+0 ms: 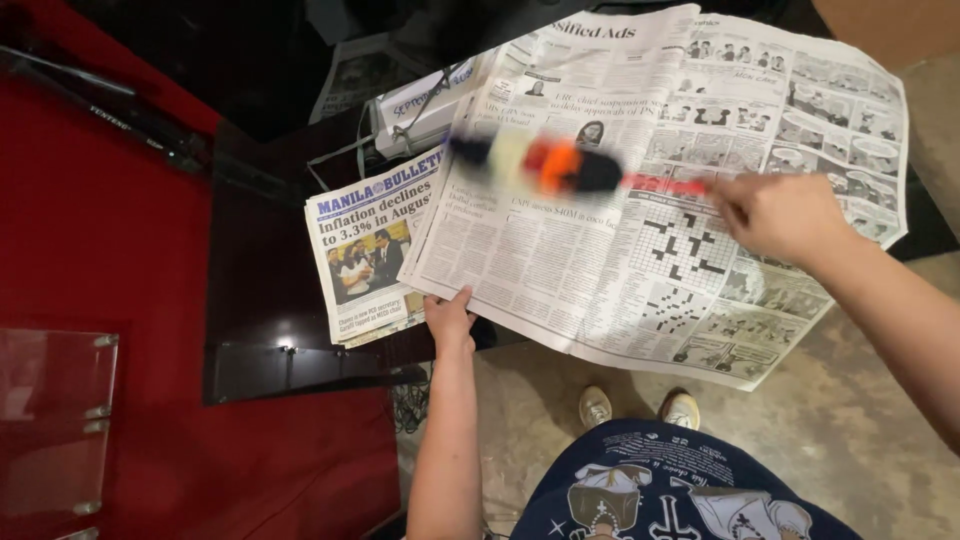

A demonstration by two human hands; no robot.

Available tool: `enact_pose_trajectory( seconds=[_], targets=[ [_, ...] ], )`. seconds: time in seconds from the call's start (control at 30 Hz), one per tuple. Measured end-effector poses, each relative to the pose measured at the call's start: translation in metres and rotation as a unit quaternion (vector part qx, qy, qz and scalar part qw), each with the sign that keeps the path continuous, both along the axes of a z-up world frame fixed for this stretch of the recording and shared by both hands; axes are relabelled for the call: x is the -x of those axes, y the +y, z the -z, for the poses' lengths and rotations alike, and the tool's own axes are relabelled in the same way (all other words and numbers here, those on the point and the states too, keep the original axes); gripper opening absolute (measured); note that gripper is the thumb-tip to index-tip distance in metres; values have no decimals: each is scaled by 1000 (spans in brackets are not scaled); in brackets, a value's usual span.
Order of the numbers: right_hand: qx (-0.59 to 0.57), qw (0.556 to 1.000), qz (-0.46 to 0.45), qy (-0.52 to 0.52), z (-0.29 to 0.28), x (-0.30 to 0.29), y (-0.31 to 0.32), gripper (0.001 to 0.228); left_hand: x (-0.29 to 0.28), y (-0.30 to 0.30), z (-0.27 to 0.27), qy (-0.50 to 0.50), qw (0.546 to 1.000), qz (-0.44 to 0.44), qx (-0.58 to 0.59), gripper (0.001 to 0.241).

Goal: Dusting and turning over a stack of newspapers using a handheld duster.

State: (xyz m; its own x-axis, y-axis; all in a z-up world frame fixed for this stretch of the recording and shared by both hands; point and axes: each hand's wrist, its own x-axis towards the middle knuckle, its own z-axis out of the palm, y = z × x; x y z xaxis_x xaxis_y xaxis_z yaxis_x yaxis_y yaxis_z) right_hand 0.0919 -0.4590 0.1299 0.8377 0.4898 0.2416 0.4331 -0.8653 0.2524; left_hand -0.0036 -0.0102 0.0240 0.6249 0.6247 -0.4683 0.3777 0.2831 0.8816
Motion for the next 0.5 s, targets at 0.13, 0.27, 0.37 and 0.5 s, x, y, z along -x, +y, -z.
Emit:
enact_pose_trajectory(
  seconds=[0.13,0.27,0.37,0.5],
  targets=[
    [25,983,44,178,-31,-13,-5,36,-2,7,15,-6,1000,0,-3,45],
    [58,978,178,92,3,-59,-42,39,-3,6,13,-8,1000,-1,-1,46],
    [16,971,225,81,13,-62,-45,28,-2,6,12,-4,1000,-2,1,46],
    [3,977,168,133,-7,11,-5,38,-3,9,24,-33,999,-8,4,46]
  ],
)
